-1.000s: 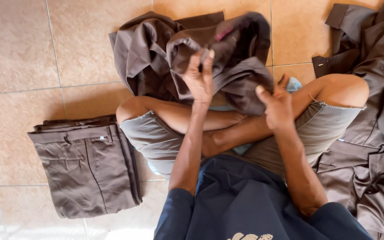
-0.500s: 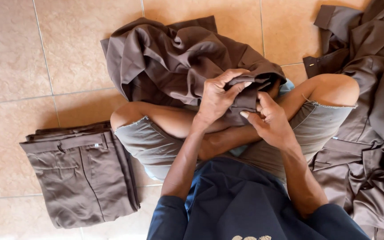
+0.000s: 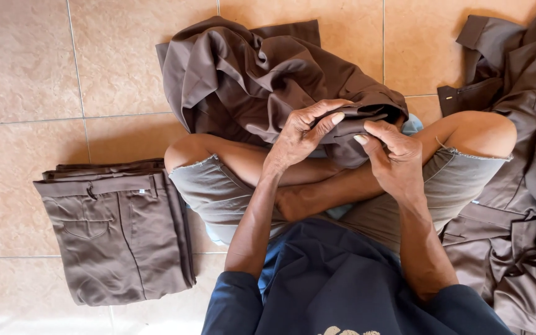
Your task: A person sitting on the floor folds brown trousers and stacks them neatly.
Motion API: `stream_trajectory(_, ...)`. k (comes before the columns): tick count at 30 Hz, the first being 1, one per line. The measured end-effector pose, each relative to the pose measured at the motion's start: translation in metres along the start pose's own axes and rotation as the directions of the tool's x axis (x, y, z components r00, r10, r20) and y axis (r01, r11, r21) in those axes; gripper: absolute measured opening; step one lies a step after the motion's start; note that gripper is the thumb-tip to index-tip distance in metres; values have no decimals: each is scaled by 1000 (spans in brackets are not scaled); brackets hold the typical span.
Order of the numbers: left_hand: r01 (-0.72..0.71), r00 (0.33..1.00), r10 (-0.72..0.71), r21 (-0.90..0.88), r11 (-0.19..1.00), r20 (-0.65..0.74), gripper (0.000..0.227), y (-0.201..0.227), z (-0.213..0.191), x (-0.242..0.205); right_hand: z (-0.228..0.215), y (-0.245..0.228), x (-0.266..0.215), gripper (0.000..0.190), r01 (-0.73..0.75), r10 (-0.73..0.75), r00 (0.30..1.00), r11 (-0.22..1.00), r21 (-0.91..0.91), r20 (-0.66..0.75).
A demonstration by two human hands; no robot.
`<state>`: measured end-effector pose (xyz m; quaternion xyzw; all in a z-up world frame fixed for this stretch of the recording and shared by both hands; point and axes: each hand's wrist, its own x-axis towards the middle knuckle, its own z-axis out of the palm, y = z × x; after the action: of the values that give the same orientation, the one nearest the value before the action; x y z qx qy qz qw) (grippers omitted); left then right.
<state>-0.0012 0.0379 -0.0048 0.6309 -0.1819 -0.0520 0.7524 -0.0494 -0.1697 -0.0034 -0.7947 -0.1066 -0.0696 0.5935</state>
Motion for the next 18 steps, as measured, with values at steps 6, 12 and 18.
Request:
stream_trajectory(6,21,999,-18,-92,996,29,29,-17,4,-2,6,1,18,18,67,-67,998,998,10,-6)
stream_trajectory(12,15,983,63,422,907,-172,34,-21,-4,22,28,-41,29,27,262,-330,937,883,-390,-116)
stream_trajectory(18,-65,887,451,937,344,-104,28,-70,26,64,123,103,-29,54,232,-70,870,931,-281,487)
